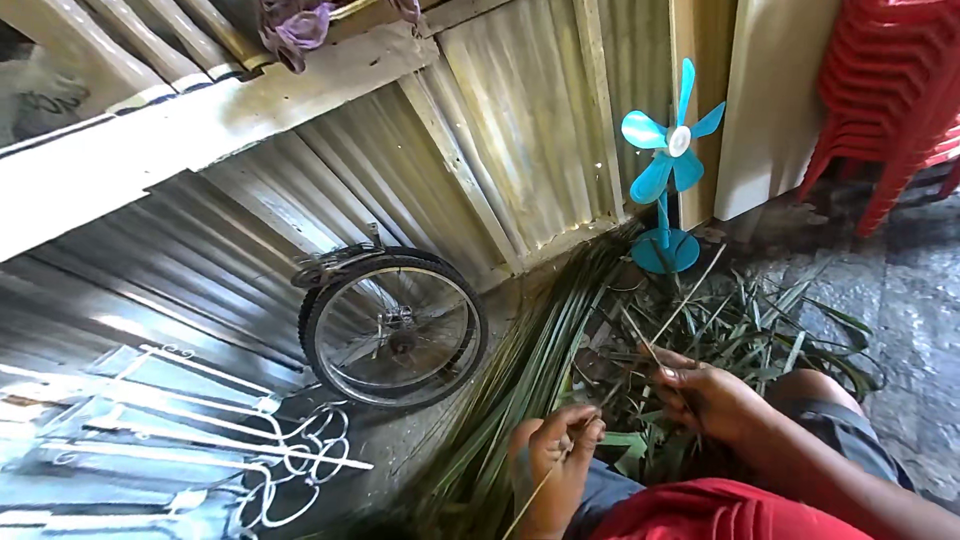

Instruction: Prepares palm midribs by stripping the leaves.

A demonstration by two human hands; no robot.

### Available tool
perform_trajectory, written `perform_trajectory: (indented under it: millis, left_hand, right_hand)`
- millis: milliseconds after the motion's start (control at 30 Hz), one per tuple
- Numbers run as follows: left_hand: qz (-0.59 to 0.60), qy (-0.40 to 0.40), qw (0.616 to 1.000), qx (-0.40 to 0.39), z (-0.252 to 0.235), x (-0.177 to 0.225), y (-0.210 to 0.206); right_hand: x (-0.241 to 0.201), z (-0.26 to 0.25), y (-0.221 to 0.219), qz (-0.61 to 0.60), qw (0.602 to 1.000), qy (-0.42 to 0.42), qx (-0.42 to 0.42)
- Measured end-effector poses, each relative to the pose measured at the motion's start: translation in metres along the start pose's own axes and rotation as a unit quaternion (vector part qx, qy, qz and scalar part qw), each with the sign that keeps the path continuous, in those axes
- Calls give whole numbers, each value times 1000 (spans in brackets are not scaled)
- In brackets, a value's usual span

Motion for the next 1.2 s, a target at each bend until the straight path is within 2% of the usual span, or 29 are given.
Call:
perform_trajectory:
  millis: [133,200,400,500,567,700,867,1033,1100,1200]
  left_hand:
    - [-64,-8,997,35,5,8,17]
    - [-73,-22,996,42,5,13,20]
    - [-105,-36,992,53,3,6,12]
    - [-92,-38,995,31,-1,7,2]
    - [-86,-48,995,22,-2,10,-3]
    - [-85,-53,995,19,1,15,-7]
    - [-56,-44,997,26,5,17,-10]
    - [-30,-36,998,33,13,17,2]
    - [-32,-31,998,44,13,12,5]
    - [-49,-34,997,51,10,7,-1]
  right_hand:
    - [-17,4,10,14,997,42,60]
    - [-23,4,9,20,996,53,62]
    - [6,18,-39,102,992,8,-70]
    - [22,21,-53,111,986,-30,-122]
    - [25,21,-52,82,989,-41,-115]
    - [22,17,-39,26,998,-27,-42]
    - [17,4,-28,16,1000,9,-8]
    - [-31,-8,14,17,987,98,130]
    - [-34,-3,12,37,989,91,112]
    - [-6,12,-16,92,995,27,19]
Point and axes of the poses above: each hand's wrist, its own z-axis away from the middle knuckle, its own y-axis out of the back of the hand, x = y × z, the point moved 6 cm from there along -z, towards the middle knuckle, and after that the axes turned 2 degrees about -z, right-handed, at the moved point
